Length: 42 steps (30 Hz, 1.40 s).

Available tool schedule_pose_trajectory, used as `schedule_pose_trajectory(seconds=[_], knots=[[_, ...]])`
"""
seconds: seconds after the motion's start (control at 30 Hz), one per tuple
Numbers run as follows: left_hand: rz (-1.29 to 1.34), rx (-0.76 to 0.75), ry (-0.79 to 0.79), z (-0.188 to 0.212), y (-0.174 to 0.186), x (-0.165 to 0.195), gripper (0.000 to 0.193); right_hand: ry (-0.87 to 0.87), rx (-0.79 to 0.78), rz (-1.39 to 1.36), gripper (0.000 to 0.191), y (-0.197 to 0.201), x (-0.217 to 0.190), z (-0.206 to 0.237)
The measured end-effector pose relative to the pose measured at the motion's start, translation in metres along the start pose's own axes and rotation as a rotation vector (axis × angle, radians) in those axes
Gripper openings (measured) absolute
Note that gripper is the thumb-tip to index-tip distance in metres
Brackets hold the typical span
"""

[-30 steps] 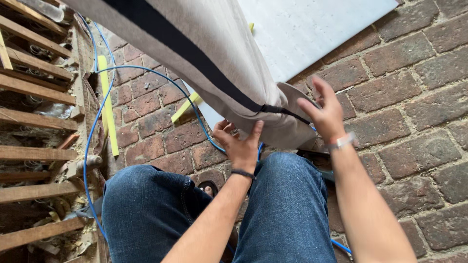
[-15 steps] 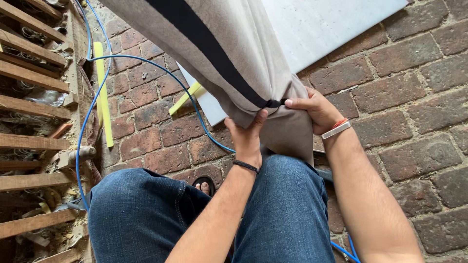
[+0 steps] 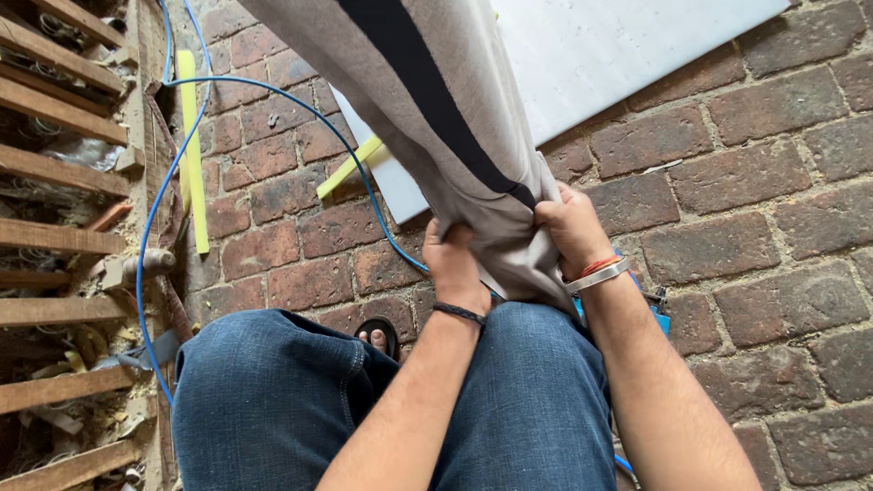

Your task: The person uses a pneumatic nail gun to fasten fabric onto the edge of a wooden furniture frame, then kneels on the floor to pull the fabric taut over the frame edge and staples it in place, working along the frame while holding the fabric with the other hand.

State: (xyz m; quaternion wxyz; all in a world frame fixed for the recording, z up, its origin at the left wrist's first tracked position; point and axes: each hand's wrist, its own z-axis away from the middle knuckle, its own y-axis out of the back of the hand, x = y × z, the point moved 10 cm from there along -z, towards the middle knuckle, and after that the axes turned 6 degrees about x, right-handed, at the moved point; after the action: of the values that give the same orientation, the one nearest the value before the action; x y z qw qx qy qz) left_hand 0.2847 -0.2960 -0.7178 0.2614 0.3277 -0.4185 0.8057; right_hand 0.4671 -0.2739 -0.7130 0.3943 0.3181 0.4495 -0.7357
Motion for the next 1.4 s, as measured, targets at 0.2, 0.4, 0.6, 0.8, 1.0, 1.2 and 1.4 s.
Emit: schedule_pose_trajectory(seconds=[0.2, 0.4, 0.6, 0.8, 1.0, 1.2, 1.4], knots=[[-0.181, -0.422, -0.133, 0.016, -0.04, 0.01, 0.056, -0.075, 0.071, 0.128, 0.029, 0.023, 0.04, 0.013], [-0.591, -0.159, -0.268, 0.023, -0.038, 0.018, 0.051, -0.09, 0.06, 0.114, 0.033, 0.031, 0.043, 0.016], [-0.658, -0.076, -0.454, 0.043, -0.045, 0.041, 0.047, -0.187, -0.141, -0.262, 0.053, 0.005, 0.026, 0.017], [-0.416, -0.082, -0.463, 0.047, -0.043, 0.044, 0.042, -0.348, -0.27, -0.568, 0.061, -0.025, 0.011, 0.043], [-0.509, -0.211, -0.412, 0.043, -0.05, 0.033, 0.032, -0.469, -0.233, -0.511, 0.056, -0.031, 0.029, 0.035], [-0.869, -0.206, -0.606, 0.042, -0.059, 0.048, 0.039, -0.42, -0.27, -0.433, 0.043, -0.023, 0.052, 0.019], [-1.016, -0.343, -0.677, 0.04, -0.066, 0.056, 0.035, -0.295, -0.211, -0.325, 0.038, -0.013, 0.049, 0.012]])
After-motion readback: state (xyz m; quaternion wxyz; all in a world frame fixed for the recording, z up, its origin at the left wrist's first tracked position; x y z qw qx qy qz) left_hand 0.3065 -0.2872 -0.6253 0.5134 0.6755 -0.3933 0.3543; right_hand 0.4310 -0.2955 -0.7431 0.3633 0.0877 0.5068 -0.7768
